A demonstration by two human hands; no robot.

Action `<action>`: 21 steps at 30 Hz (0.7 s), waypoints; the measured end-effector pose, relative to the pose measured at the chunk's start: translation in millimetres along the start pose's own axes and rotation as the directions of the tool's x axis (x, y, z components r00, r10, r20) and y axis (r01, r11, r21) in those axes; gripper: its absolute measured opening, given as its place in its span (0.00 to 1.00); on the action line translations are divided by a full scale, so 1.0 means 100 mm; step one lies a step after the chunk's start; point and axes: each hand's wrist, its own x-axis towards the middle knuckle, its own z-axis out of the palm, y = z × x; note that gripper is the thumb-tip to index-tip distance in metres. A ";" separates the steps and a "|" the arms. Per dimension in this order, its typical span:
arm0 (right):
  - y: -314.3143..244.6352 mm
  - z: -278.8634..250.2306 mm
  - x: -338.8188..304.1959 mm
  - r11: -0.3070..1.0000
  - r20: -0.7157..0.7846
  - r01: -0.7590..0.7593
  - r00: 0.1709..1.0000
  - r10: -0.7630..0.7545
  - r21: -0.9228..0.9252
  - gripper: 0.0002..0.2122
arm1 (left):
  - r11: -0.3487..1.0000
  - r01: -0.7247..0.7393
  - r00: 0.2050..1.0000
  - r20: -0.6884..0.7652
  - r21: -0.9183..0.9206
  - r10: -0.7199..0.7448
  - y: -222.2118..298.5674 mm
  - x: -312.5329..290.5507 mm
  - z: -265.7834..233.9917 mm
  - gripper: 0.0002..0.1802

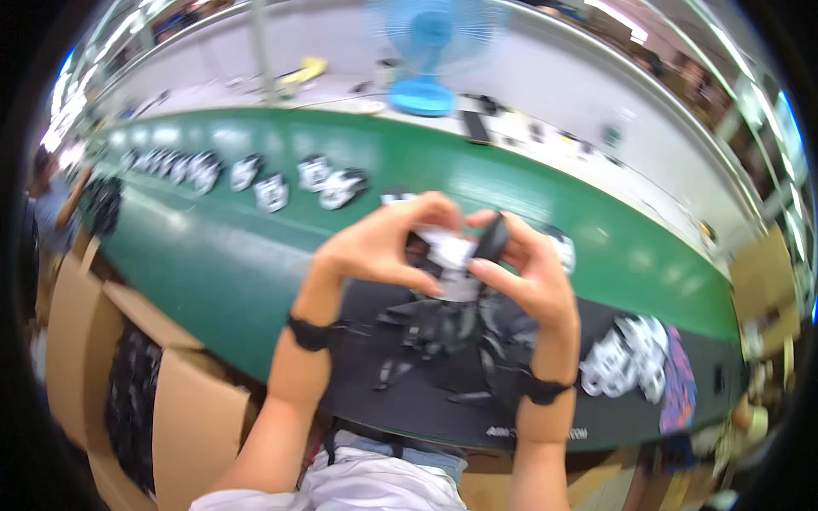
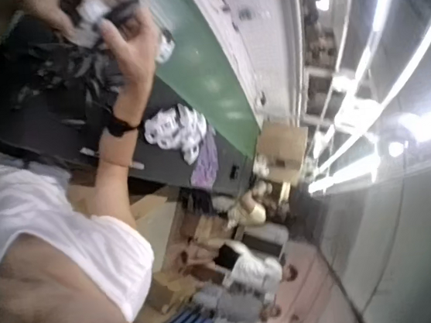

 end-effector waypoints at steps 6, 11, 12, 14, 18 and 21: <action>0.27 -0.72 -0.05 0.995 -0.297 0.031 0.953 -0.058 -0.094 0.18 | 0.957 -0.155 0.833 -0.553 -0.247 -0.008 -0.42 0.50 0.43 0.52; 0.43 -0.51 0.11 0.969 -0.250 0.041 0.968 0.022 0.245 0.20 | 0.570 -0.244 0.819 -0.482 -0.784 -0.312 -0.29 0.39 0.70 0.23; 0.39 -0.40 0.12 0.970 -0.222 0.045 0.975 0.009 0.239 0.18 | 0.566 -0.241 0.820 -0.478 -0.788 -0.317 -0.30 0.36 0.68 0.23; 0.34 -0.30 0.13 0.983 -0.220 0.049 0.976 -0.009 0.179 0.16 | 0.575 -0.337 0.797 -0.551 -0.745 -0.246 -0.34 0.36 0.61 0.15; 0.36 -0.42 0.02 0.993 -0.298 0.084 0.953 -0.056 0.081 0.13 | 0.528 -0.282 0.746 -0.529 -0.801 -0.404 -0.39 0.46 0.63 0.10; 0.28 -0.14 0.01 0.998 -0.358 -0.014 0.933 0.037 0.067 0.13 | 0.575 -0.249 0.759 -0.526 -0.779 -0.384 -0.33 0.39 0.63 0.12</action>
